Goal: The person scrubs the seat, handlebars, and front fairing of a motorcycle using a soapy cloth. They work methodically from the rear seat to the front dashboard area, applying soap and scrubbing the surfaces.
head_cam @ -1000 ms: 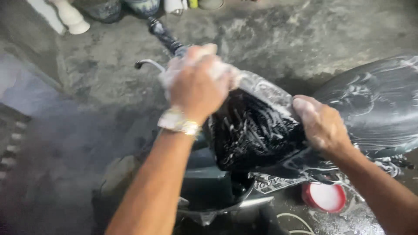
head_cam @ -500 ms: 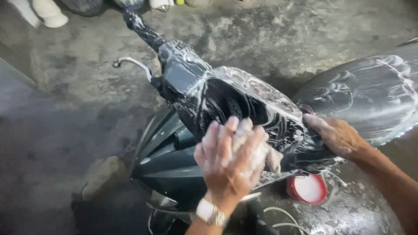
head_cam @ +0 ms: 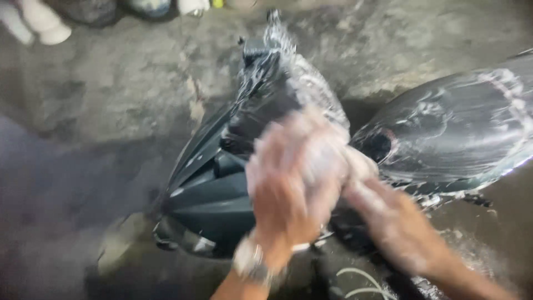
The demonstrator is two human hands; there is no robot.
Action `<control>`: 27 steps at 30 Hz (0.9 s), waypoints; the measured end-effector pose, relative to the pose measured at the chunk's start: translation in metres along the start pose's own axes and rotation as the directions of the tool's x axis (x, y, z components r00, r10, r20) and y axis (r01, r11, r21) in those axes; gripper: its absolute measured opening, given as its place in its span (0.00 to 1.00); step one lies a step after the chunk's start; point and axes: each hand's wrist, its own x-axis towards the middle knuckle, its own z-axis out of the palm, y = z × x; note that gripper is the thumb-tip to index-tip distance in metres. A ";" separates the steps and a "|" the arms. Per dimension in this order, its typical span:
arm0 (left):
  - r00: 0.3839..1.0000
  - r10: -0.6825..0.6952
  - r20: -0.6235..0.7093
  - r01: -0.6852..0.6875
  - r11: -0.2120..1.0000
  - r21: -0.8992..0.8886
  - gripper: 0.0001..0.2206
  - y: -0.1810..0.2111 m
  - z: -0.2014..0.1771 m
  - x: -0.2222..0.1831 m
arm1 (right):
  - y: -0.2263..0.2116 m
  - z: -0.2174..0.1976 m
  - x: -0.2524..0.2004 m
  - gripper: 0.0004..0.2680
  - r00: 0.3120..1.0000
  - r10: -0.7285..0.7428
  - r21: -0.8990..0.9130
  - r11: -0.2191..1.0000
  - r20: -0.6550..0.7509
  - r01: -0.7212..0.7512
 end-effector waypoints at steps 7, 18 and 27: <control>0.990 0.128 0.066 -0.114 0.977 -0.181 0.17 -0.034 -0.007 0.007 | -0.023 0.018 -0.013 0.21 0.996 -0.072 0.256 0.963 -0.044 0.081; 0.890 0.428 0.159 -0.373 0.882 -0.289 0.15 -0.030 -0.006 0.014 | 0.034 0.031 0.006 0.22 0.872 -0.485 0.437 0.770 -0.072 0.465; 0.901 0.423 -0.100 -0.382 0.881 0.280 0.14 -0.051 0.012 0.022 | 0.011 0.037 -0.013 0.15 0.967 -0.239 0.558 0.792 -0.091 0.248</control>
